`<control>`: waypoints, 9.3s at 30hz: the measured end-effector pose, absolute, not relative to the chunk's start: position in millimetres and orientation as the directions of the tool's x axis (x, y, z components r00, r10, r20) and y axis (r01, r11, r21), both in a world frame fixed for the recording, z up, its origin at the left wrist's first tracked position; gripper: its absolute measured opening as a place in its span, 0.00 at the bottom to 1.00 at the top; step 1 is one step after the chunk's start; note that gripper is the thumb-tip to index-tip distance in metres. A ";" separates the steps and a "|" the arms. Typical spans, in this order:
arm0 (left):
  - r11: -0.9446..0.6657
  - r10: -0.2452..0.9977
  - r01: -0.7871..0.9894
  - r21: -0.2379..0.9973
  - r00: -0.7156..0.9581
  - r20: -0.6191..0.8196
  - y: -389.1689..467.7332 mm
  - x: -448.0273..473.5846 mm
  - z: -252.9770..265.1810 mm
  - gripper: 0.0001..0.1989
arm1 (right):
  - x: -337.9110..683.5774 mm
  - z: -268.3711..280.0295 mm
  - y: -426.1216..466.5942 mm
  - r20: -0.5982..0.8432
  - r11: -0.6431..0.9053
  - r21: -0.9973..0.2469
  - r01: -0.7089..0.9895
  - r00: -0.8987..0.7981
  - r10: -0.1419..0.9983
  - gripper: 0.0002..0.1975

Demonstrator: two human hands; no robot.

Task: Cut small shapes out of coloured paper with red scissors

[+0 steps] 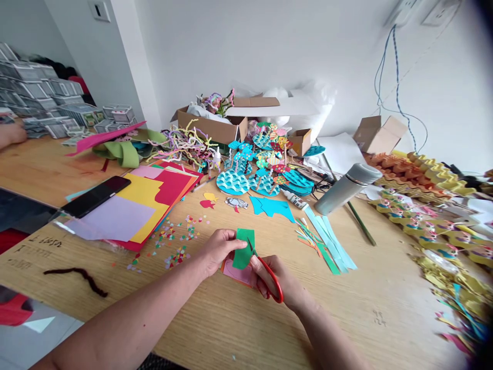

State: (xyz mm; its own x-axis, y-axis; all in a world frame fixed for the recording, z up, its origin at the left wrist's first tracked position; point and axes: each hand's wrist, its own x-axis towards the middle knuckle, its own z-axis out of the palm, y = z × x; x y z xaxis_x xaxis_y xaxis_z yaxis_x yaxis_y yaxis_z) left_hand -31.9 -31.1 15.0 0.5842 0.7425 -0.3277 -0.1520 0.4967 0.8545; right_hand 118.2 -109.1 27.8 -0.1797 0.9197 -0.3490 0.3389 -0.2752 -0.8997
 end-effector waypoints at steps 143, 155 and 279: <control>0.510 0.738 -0.134 0.850 0.576 -0.352 -32.5 -34.0 24.3 0.12 | 120.6 24.9 -110.3 -0.306 -0.209 -0.912 0.353 -0.248 0.919 0.35; 0.484 0.762 -0.137 0.864 0.551 -0.339 -33.8 -34.0 24.9 0.13 | 119.2 26.8 -110.5 -0.316 -0.226 -0.909 0.349 -0.226 0.921 0.36; 0.499 0.673 -0.015 0.866 0.636 -0.377 -32.1 -37.1 20.9 0.19 | 120.2 44.6 -108.8 -0.413 -0.303 -0.878 0.371 -0.266 0.871 0.22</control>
